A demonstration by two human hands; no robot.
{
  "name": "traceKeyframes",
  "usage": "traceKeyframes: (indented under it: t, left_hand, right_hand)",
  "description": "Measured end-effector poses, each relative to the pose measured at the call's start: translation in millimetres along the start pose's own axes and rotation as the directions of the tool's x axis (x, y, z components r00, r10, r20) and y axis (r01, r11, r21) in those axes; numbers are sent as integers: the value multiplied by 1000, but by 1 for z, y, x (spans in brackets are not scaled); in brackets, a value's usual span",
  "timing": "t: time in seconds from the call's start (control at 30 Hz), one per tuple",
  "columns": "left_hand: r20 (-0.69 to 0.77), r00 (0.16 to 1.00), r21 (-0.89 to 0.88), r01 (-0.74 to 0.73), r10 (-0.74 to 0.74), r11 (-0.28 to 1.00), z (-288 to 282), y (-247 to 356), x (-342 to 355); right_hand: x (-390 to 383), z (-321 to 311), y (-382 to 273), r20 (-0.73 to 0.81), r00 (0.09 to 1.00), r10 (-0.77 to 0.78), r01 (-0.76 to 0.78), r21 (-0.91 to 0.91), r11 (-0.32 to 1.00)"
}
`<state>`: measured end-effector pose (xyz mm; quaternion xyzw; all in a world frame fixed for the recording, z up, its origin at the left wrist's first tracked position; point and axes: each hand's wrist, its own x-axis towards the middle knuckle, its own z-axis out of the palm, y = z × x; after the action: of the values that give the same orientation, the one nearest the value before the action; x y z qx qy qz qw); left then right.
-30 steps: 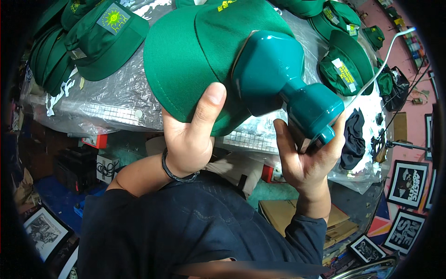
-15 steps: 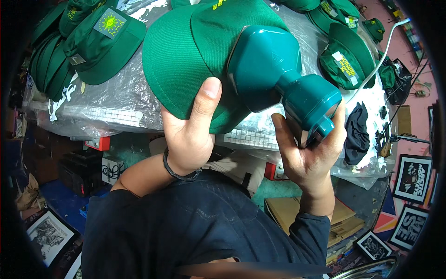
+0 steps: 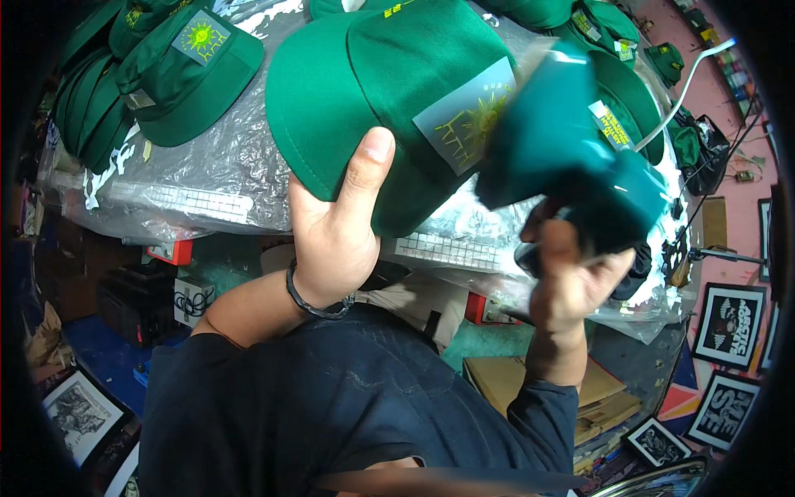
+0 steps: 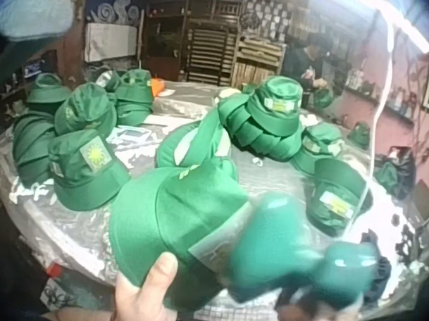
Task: Ironing logo patches onto green bucket hats and baseball caps.
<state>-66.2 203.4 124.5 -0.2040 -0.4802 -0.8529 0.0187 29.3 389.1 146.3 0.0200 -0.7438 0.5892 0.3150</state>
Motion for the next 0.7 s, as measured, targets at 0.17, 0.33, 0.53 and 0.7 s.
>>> traceKeyframes:
  t: [0.17, 0.33, 0.53, 0.7]
  left_hand:
    - [-14, 995, -182, 96, -101, 979, -1, 4, -1]
    - [-47, 996, -235, 65, -78, 970, 8, 6, 2]
    - [-90, 996, -153, -20, 6, 988, 5, 4, 2]
    - [45, 997, -53, 59, -57, 997, -5, 4, -6]
  right_hand:
    - [6, 5, -22, -169, 985, 17, 7, 138, 990]
    - [0, -4, -13, -89, 994, -67, 72, 49, 996]
    - [16, 12, -22, 132, 977, -169, 205, -338, 919]
    - [17, 19, -21, 184, 970, -157, 217, -375, 901]
